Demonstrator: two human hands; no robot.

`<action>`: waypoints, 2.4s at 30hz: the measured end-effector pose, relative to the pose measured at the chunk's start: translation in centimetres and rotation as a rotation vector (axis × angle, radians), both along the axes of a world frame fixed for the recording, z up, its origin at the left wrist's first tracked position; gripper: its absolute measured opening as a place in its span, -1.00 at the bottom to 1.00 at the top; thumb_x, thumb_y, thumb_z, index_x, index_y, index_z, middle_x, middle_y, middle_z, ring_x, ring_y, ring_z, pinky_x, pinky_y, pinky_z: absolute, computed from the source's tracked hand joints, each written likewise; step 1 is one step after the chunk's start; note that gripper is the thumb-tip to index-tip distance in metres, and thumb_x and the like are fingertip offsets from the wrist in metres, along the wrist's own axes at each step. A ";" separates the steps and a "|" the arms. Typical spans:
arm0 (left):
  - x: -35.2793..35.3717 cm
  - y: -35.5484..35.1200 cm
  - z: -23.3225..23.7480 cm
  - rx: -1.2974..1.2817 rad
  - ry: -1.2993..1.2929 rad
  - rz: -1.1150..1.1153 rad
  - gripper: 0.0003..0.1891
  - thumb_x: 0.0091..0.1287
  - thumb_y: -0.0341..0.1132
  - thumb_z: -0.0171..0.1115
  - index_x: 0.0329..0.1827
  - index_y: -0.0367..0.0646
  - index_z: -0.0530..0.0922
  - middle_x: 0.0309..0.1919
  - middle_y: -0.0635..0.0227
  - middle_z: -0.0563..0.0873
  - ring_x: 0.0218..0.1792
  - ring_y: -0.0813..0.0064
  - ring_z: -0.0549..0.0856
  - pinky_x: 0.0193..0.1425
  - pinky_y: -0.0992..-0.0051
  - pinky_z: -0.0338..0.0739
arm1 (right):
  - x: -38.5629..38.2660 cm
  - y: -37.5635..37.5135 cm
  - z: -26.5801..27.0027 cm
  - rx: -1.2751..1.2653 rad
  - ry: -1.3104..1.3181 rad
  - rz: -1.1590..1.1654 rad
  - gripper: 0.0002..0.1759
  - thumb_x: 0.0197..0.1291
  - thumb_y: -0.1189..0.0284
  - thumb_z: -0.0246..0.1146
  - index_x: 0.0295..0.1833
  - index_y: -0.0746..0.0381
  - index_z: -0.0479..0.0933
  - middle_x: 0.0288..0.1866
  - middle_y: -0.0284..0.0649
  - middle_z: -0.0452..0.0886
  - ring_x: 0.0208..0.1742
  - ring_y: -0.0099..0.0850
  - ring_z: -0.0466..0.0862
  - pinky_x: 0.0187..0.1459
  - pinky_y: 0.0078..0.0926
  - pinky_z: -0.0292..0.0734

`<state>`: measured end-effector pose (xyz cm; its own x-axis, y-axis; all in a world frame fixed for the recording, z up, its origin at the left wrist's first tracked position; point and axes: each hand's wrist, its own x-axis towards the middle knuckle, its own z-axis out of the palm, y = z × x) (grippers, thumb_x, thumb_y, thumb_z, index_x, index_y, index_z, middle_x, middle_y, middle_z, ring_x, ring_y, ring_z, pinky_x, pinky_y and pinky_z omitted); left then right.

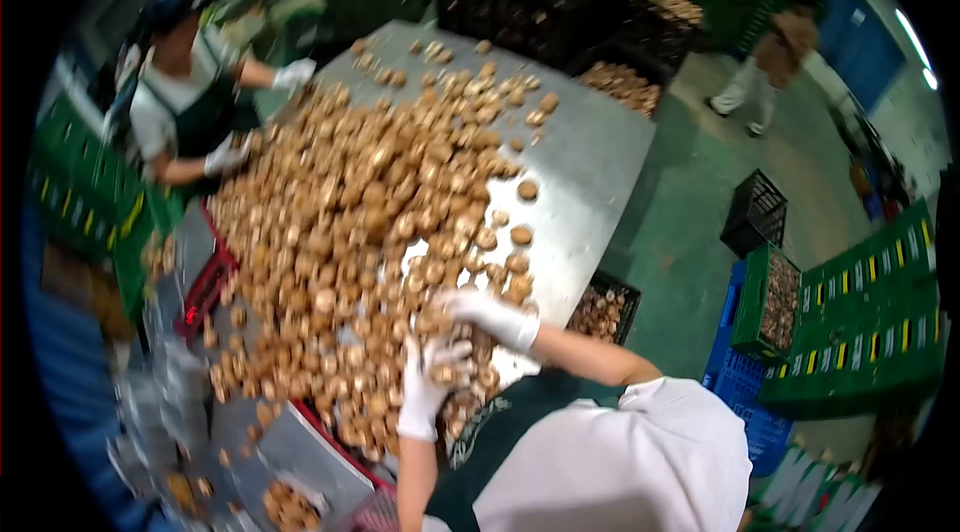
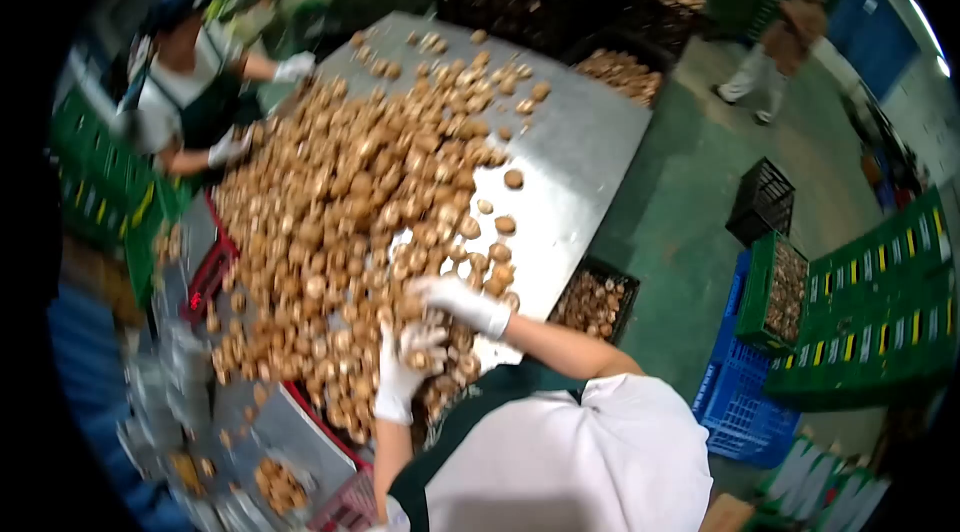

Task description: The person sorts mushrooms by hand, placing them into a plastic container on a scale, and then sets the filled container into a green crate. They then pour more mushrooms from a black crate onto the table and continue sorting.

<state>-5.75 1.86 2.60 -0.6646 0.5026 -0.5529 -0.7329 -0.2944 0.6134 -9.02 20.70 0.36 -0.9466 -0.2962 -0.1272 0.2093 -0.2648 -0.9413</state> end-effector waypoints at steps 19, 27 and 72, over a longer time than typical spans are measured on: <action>0.3 -2.5 0.6 0.379 0.011 0.319 -0.41 0.35 0.16 -0.18 0.37 0.12 0.31 0.31 0.34 0.42 0.23 0.23 0.45 0.27 0.14 0.31 | -8.5 -1.1 -3.7 1.342 0.591 -0.007 -0.74 -0.18 0.48 0.15 -0.28 0.20 0.61 -0.44 0.01 0.61 -0.35 -0.06 0.64 -0.29 -0.14 0.56; -0.4 -3.5 -2.9 0.209 0.352 0.321 -0.19 0.37 0.30 -0.60 0.48 -0.12 0.08 0.34 -0.07 0.30 0.18 -0.04 0.47 0.07 0.15 0.55 | -4.2 -1.6 1.6 0.242 -0.067 -0.023 -0.61 0.28 0.24 0.16 0.08 0.29 0.53 -0.07 -0.36 0.59 -0.12 -0.57 0.52 -0.07 -0.57 0.42; 1.6 -3.1 -3.6 0.197 -0.135 0.458 -0.71 0.20 -0.26 0.17 -0.01 -0.07 0.54 -0.24 0.35 0.68 -0.35 0.46 0.70 -0.41 0.40 0.67 | -9.8 0.9 -4.1 1.478 0.372 -0.236 -0.43 0.05 0.26 0.31 0.20 0.18 0.43 0.03 -0.11 0.57 0.09 -0.17 0.52 0.09 -0.25 0.47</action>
